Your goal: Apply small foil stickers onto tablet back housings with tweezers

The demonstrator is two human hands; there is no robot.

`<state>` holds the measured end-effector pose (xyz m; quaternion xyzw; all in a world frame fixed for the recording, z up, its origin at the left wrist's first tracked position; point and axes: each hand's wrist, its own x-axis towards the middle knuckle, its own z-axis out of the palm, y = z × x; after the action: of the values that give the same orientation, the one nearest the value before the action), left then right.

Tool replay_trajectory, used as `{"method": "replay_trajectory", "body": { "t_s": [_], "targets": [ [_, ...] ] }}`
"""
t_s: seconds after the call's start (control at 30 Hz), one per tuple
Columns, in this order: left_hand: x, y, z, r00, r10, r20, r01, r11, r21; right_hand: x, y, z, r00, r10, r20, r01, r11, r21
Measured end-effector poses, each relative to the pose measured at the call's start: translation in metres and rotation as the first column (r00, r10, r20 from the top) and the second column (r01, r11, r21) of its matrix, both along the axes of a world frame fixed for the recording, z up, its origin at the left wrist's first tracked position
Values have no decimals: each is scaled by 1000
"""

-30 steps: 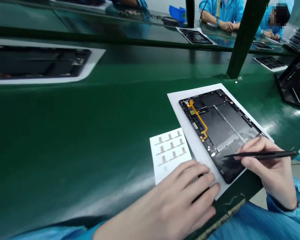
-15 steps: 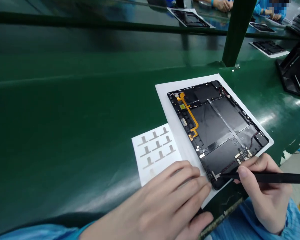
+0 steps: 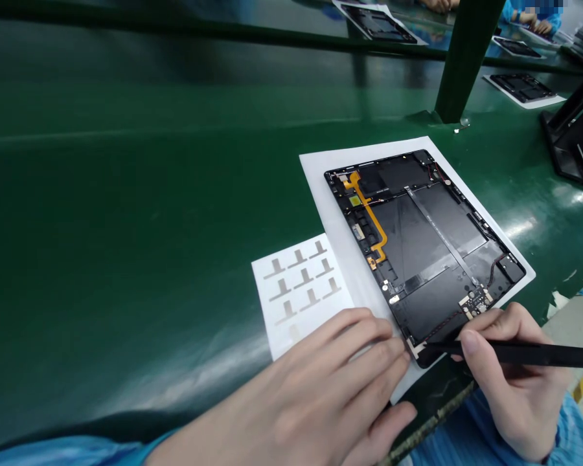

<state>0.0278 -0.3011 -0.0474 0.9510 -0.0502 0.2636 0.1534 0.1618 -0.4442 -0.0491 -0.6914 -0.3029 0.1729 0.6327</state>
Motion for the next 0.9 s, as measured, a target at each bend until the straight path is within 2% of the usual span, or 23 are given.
{"method": "replay_trajectory", "body": {
  "t_s": [0.5, 0.67, 0.9],
  "targets": [
    [-5, -3, -4, 997, 10, 70, -8, 999, -35, -1, 2, -1, 998, 9, 60, -13, 997, 74],
    [-3, -2, -5, 999, 8, 36, -8, 1000, 5, -1, 3, -1, 999, 13, 49, -16, 997, 70],
    [0, -8, -7, 999, 52, 9, -51, 998, -24, 6, 1, 1, 993, 97, 72, -100, 994, 49]
  ]
}}
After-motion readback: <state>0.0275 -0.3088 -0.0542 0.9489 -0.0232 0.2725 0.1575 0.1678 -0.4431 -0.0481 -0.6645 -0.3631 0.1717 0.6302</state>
